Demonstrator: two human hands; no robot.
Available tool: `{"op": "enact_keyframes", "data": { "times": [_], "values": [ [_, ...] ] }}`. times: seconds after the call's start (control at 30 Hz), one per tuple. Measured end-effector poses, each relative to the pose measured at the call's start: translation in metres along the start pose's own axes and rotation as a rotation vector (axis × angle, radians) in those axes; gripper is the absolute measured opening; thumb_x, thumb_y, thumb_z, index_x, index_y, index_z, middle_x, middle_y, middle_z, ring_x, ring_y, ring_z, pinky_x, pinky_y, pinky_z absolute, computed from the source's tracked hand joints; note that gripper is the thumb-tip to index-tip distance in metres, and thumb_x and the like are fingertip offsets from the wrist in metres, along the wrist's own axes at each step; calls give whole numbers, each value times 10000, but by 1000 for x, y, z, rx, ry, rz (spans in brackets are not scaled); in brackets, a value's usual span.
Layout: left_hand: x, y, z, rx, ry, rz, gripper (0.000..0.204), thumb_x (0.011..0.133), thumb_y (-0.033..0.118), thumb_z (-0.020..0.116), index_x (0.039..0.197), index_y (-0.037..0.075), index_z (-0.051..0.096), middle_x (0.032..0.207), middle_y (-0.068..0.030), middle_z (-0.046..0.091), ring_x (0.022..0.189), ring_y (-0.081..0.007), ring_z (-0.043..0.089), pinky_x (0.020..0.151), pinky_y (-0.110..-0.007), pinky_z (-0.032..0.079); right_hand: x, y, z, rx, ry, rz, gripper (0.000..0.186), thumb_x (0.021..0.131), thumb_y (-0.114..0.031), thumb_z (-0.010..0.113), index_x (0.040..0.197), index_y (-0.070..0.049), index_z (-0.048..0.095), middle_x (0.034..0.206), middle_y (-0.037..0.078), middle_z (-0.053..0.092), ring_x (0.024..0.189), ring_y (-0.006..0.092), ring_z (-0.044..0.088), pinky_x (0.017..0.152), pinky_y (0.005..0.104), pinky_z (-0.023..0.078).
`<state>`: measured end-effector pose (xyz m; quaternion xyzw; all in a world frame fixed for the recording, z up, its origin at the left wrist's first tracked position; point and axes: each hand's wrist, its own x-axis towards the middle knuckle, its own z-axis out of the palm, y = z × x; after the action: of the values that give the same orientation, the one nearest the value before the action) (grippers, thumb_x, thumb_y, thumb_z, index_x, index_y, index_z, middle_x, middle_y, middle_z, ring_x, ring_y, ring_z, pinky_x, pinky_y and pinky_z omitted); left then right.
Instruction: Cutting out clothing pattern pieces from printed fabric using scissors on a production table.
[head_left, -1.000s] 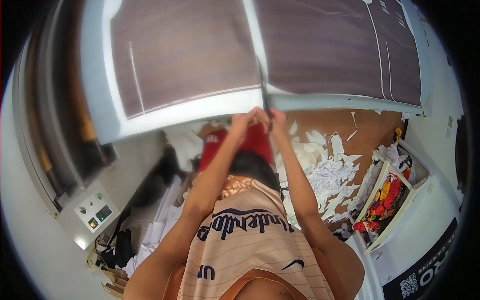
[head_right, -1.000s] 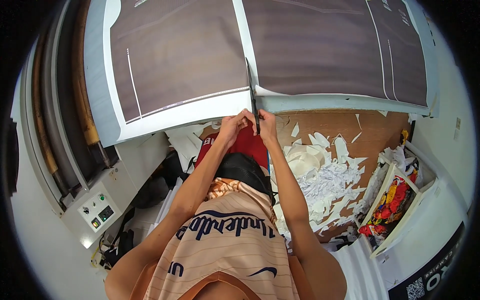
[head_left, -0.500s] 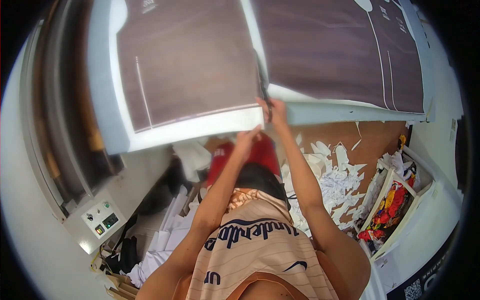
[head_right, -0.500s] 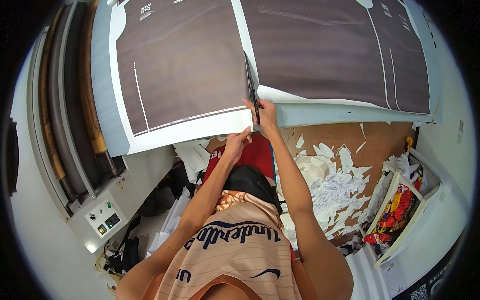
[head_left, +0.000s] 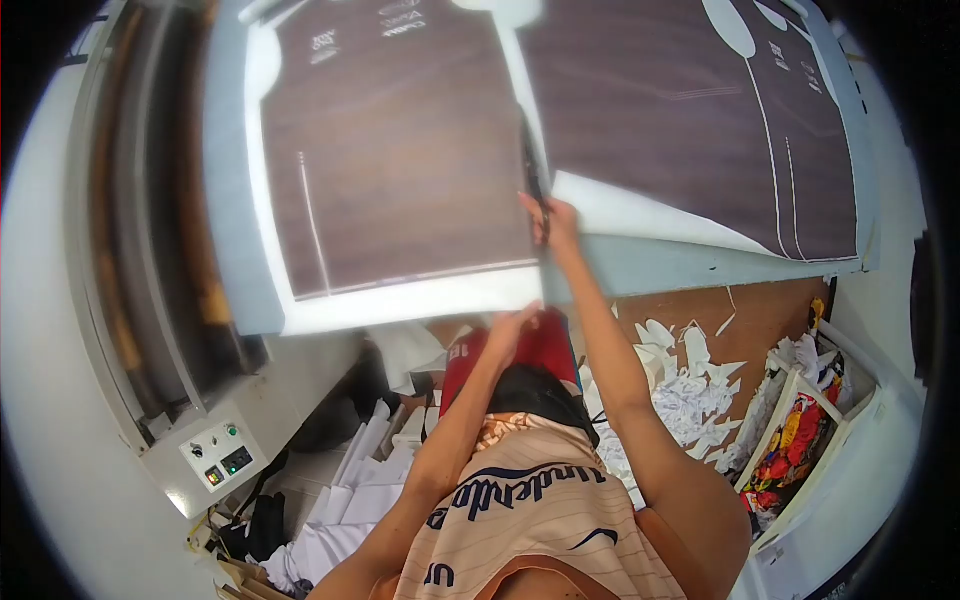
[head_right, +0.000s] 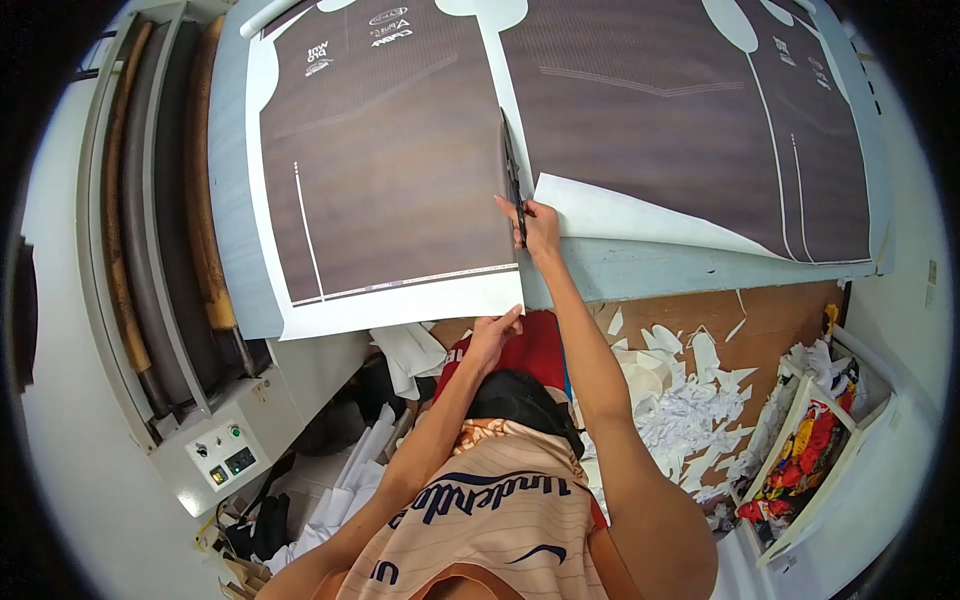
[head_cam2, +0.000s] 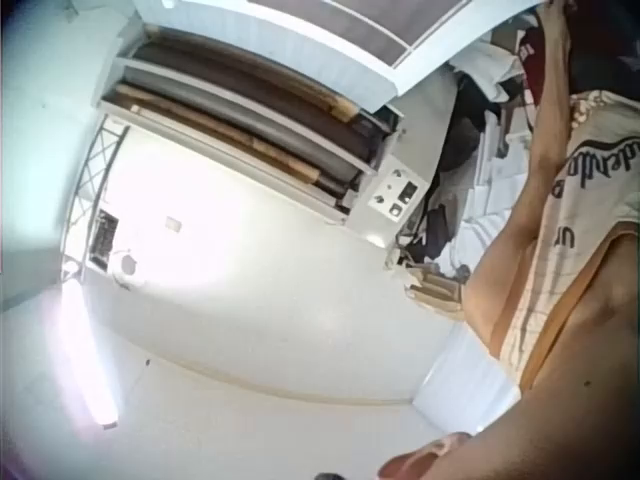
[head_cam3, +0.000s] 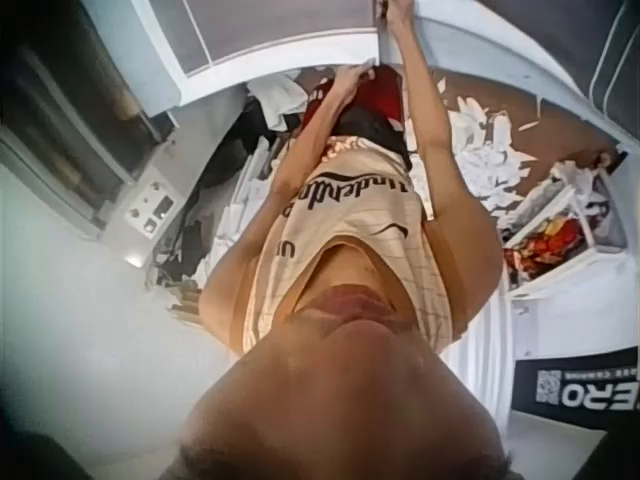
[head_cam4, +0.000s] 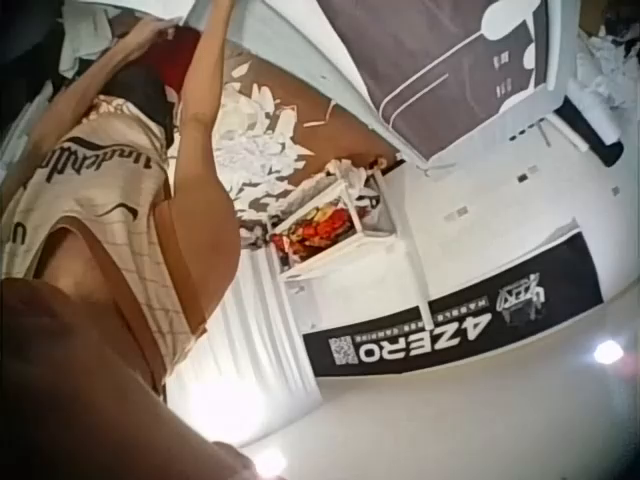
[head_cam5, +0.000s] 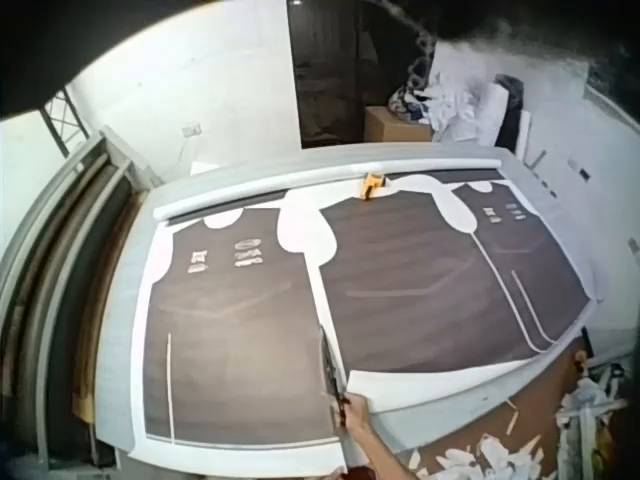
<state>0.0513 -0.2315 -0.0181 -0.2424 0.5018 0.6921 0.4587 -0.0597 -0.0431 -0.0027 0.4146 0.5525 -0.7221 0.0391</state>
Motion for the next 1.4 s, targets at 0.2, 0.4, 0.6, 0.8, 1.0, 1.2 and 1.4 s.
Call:
{"op": "enact_keyframes", "data": {
  "times": [0.2, 0.4, 0.6, 0.8, 1.0, 1.2, 1.4],
  "values": [
    [3, 6, -1, 17, -18, 12, 148, 967, 199, 720, 858, 102, 697, 751, -4, 646, 715, -119, 602, 700, -276, 489, 34, -25, 7, 60, -33, -38, 497, 791, -437, 874, 652, -106, 529, 569, -45, 495, 431, 59, 476, 396, 241, 401],
    [4, 9, 1, 9, -1, -29, 134, 971, 202, 716, 891, 98, 690, 767, -2, 643, 736, -116, 601, 704, -275, 486, 77, -52, 19, -88, -25, -47, 366, 920, -393, 746, 760, -103, 589, 592, -36, 520, 448, 75, 497, 412, 260, 392],
    [4, 16, 6, 47, 6, -15, 147, 965, 217, 726, 880, 104, 686, 759, 2, 642, 727, -113, 599, 702, -270, 475, 121, -79, 29, 53, -50, -65, 508, 782, -475, 870, 682, -107, 534, 607, -41, 505, 453, 58, 485, 410, 243, 413],
    [9, 19, 5, -13, 17, -51, 141, 952, 200, 743, 880, 86, 702, 762, -13, 663, 743, -122, 616, 717, -281, 483, 158, -110, 46, 45, -43, -91, 372, 878, -387, 760, 731, -107, 566, 612, -31, 531, 461, 71, 511, 411, 255, 424],
    [11, 25, 5, -69, 36, -92, 124, 950, 168, 742, 912, 53, 714, 772, -37, 666, 746, -142, 619, 735, -295, 493, 189, -139, 63, -47, -32, -118, 266, 988, -245, 631, 768, -102, 587, 611, -23, 544, 465, 86, 524, 416, 262, 419],
    [14, 19, -3, -46, 13, -52, 172, 924, 220, 777, 971, 63, 725, 818, -10, 682, 750, -108, 617, 723, -255, 473, 236, -162, 79, 44, -47, -168, 348, 888, -366, 788, 756, -117, 585, 636, -27, 545, 473, 76, 506, 424, 260, 400],
    [12, 28, 8, -17, 3, -91, 129, 950, 206, 744, 923, 81, 726, 801, -25, 675, 769, -129, 625, 758, -288, 499, 285, -207, 68, -82, 7, -257, 540, 743, -536, 869, 681, -68, 607, 608, -2, 561, 482, 85, 533, 439, 269, 448]
  ]
}}
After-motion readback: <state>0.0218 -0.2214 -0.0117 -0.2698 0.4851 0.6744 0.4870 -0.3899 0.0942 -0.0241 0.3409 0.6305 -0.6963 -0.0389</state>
